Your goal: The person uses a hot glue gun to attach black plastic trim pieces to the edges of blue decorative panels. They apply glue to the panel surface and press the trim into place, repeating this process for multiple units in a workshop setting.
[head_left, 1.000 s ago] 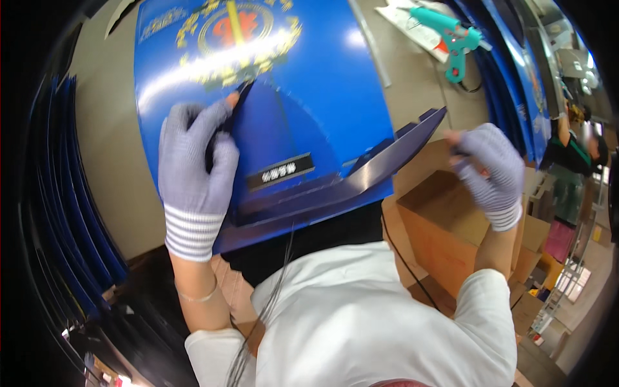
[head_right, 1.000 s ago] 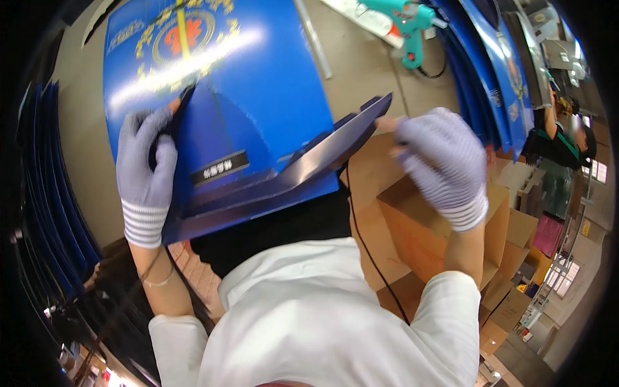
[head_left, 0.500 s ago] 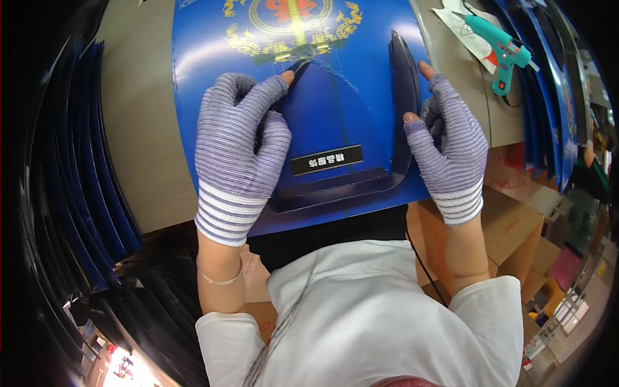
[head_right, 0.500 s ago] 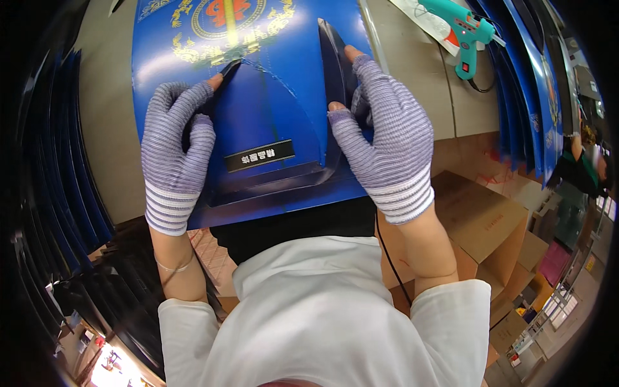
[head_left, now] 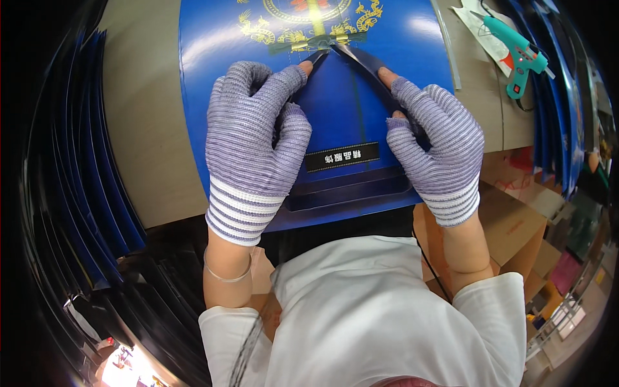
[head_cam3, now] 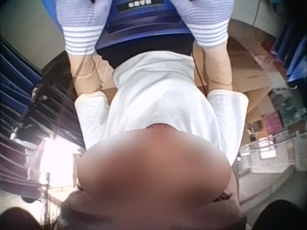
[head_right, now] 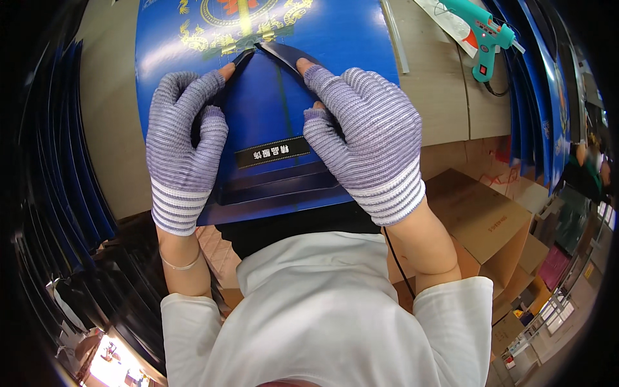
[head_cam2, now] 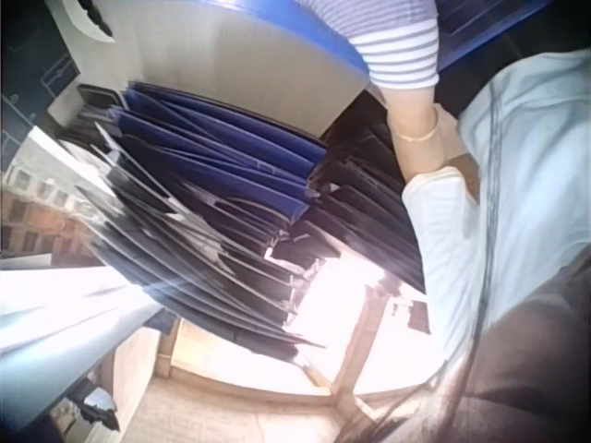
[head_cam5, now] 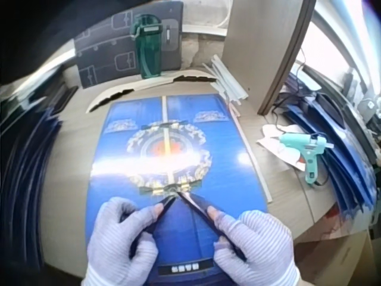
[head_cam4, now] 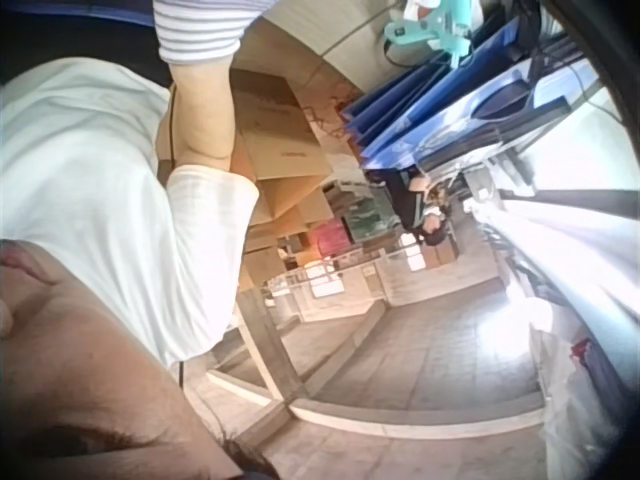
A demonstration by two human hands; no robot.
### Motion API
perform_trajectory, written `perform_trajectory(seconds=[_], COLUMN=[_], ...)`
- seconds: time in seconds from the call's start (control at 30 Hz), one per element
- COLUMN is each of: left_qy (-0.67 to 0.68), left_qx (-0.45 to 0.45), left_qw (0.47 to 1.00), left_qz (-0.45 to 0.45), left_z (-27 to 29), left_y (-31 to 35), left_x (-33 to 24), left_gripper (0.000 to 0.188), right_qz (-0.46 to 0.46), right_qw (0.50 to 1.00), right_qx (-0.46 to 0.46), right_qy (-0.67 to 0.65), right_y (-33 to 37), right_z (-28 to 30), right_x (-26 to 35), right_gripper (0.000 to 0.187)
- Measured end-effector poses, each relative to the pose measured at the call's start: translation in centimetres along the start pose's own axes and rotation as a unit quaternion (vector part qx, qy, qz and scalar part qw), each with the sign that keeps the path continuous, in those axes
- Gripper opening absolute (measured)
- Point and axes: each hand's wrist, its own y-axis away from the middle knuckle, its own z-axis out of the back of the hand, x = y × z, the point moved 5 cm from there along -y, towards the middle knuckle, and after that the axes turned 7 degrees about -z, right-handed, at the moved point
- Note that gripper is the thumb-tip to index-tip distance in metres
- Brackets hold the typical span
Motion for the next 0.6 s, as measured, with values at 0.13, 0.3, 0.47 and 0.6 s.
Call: perform_trajectory(seconds=[0.13,0.3,0.47,0.6], left_qy=[-0.011,0.008,0.029,0.038], left_qx=[-0.004,-0.003,-0.002,-0.003], left_qw=[1.000,1.000,1.000,0.999], left_qz=[-0.006,0.001,-0.011,-0.031], left_z=[0.0,-0.1,-0.2,-0.3], left_y=[0.2,0.1,0.1,-0.2], left_x=[-0.1,0.1,0.1,0.1], left_gripper=[0.039,0.039,0.039,0.039], right_qz=[0.017,0.046,0.076,0.050], right_qw=[0.999,0.995,0.997,0.998], right_qx=[0.002,0.019,-0.010,-0.014], right_qy=[0.034,0.081,0.012,-0.022], right_y=[-0.2,-1.3,-3.0,-3.4], right_z=[-0.4,-0.1,-1.1,-1.7], right_x=[1.0,1.5,1.4,1.0], right_gripper=[0.041,0.030,0.021,0.019])
